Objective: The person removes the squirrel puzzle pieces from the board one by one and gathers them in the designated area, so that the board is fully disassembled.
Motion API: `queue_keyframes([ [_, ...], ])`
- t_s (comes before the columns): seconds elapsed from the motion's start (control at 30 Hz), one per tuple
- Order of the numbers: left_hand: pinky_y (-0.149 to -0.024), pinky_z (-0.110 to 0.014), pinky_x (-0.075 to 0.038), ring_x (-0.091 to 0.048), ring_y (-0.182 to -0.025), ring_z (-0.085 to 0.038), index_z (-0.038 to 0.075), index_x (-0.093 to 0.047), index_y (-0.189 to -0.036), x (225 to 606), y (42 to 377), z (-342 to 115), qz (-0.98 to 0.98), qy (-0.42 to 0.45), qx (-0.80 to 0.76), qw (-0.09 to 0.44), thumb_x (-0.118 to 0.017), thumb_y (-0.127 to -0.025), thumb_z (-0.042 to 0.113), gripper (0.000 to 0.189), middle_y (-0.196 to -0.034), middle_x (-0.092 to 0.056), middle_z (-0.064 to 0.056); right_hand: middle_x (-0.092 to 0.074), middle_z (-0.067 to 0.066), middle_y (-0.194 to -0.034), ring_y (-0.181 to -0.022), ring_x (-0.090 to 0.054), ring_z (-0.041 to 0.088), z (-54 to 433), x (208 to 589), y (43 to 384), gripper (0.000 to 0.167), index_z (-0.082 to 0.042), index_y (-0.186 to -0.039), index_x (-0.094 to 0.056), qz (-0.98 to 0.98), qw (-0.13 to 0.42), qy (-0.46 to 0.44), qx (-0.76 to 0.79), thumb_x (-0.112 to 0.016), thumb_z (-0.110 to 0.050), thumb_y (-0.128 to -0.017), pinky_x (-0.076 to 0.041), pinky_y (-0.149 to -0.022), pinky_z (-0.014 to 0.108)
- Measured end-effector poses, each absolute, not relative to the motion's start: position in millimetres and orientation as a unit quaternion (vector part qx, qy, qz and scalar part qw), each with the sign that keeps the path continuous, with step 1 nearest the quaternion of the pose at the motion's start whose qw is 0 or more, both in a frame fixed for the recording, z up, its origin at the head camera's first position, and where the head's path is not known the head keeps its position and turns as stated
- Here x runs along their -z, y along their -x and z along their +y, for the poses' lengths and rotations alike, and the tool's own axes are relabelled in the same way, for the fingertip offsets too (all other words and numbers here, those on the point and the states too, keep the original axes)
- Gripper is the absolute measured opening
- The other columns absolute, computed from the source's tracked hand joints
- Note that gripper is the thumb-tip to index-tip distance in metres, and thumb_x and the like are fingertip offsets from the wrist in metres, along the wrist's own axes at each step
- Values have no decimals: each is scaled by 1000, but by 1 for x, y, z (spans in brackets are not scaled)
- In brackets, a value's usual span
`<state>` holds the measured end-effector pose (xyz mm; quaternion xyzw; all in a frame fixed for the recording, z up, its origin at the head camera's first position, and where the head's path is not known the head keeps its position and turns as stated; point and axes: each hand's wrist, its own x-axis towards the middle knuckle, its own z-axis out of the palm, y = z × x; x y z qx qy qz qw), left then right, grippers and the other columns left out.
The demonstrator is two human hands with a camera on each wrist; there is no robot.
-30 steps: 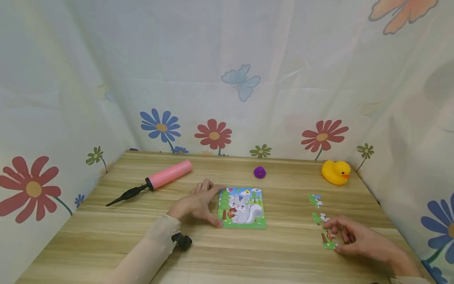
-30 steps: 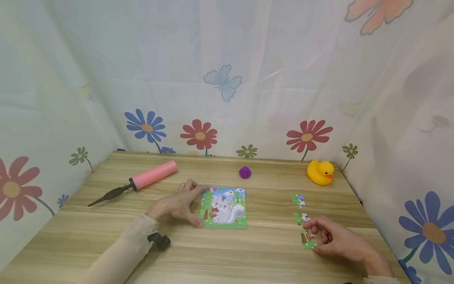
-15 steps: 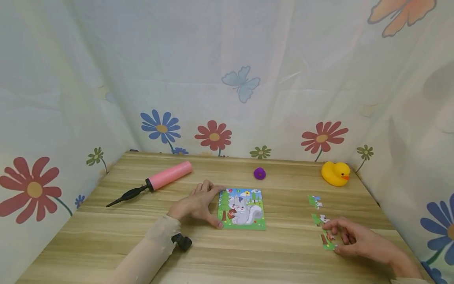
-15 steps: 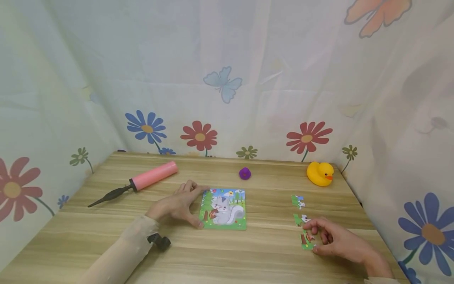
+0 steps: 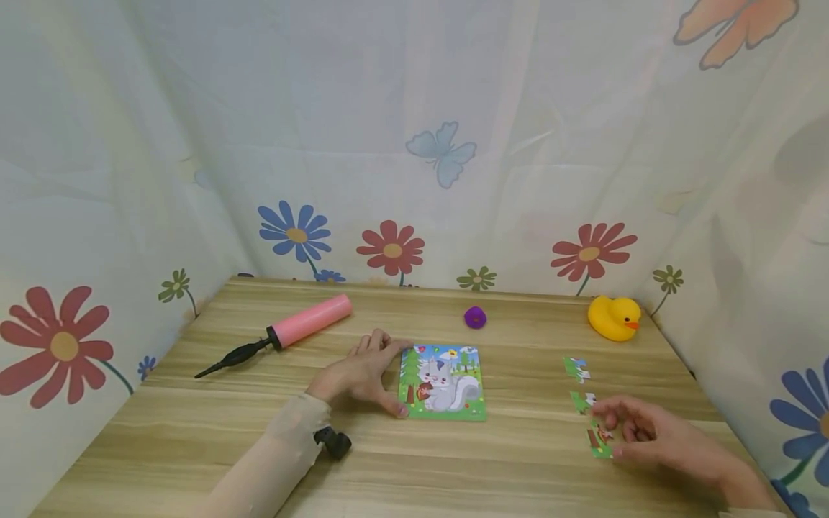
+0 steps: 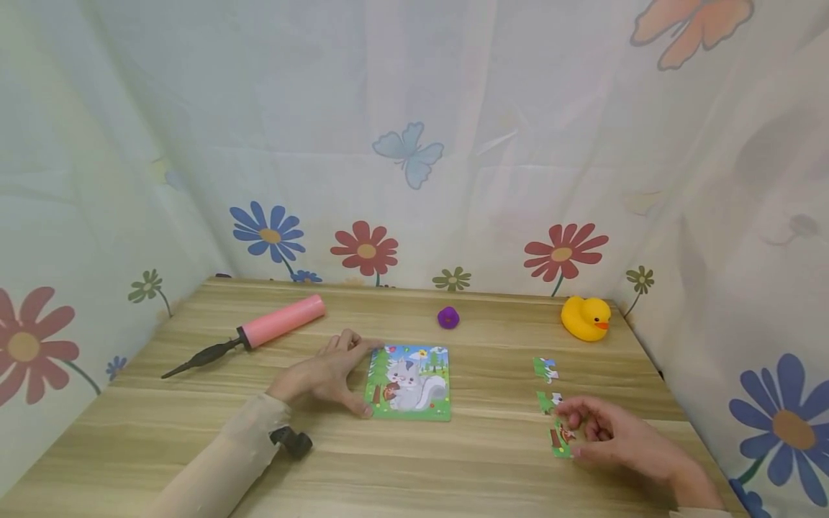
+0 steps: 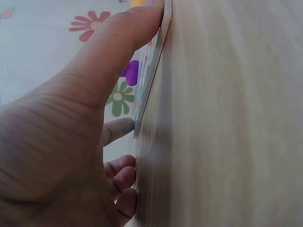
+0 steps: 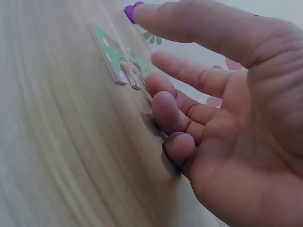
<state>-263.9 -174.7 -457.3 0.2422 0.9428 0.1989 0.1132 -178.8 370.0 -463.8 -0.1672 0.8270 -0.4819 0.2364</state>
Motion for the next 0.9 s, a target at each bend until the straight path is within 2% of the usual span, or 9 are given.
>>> queue_keyframes([
  [0.07, -109, -51, -37, -37, -129, -33, 27, -38, -173, 457, 263, -175, 942, -243, -200, 114, -102, -70, 64, 126, -149, -38, -13, -63, 18, -133, -103, -62, 24, 369, 461, 179, 55, 2, -157, -50, 833, 226, 150, 483, -71, -16, -109, -52, -84, 27],
  [0.13, -108, -50, -38, -38, -128, -32, 27, -38, -172, 457, 263, -175, 942, -244, -202, 114, -102, -70, 64, 126, -148, -39, -14, -64, 19, -131, -101, -64, 24, 367, 457, 180, 59, 3, -159, -48, 842, 203, 128, 483, -73, -17, -109, -55, -82, 29],
  [0.27, -106, -49, -38, -38, -128, -32, 28, -38, -172, 457, 262, -175, 942, -246, -199, 112, -102, -71, 64, 125, -150, -38, -14, -61, 24, -139, -100, -66, 19, 358, 451, 182, 67, 2, -163, -42, 859, 121, 105, 486, -76, -17, -107, -58, -80, 30],
  [0.4, -107, -49, -38, -38, -128, -32, 29, -38, -172, 457, 262, -176, 943, -244, -197, 111, -102, -70, 64, 125, -150, -38, -13, -48, 30, -157, -112, -66, 13, 348, 439, 189, 78, -10, -172, -31, 859, 52, 133, 492, -75, -13, -108, -61, -87, 31],
  [0.57, -108, -50, -38, -38, -128, -33, 29, -38, -172, 457, 263, -174, 944, -242, -194, 115, -102, -70, 64, 125, -150, -38, -14, -32, 25, -170, -126, -61, -3, 336, 416, 199, 102, -35, -179, -11, 850, 21, 160, 501, -78, -11, -105, -62, -88, 31],
  [0.63, -108, -50, -38, -38, -129, -32, 29, -38, -172, 458, 263, -174, 944, -242, -193, 115, -102, -70, 64, 126, -150, -38, -13, -30, 23, -171, -128, -60, -5, 328, 406, 203, 109, -39, -179, -5, 848, 11, 170, 501, -80, -12, -104, -61, -89, 29],
  [0.77, -108, -49, -38, -38, -128, -32, 30, -38, -172, 459, 265, -175, 944, -244, -192, 110, -102, -70, 64, 126, -150, -38, -13, -29, 20, -172, -132, -60, 2, 305, 388, 213, 114, -42, -179, -3, 839, 3, 190, 509, -82, -12, -102, -60, -94, 26],
  [0.9, -107, -49, -38, -38, -128, -31, 29, -38, -172, 459, 265, -175, 943, -248, -193, 109, -102, -70, 64, 126, -150, -38, -13, -28, 19, -175, -142, -58, 24, 275, 377, 223, 111, -40, -179, -5, 820, 9, 217, 529, -81, -11, -103, -59, -98, 27],
])
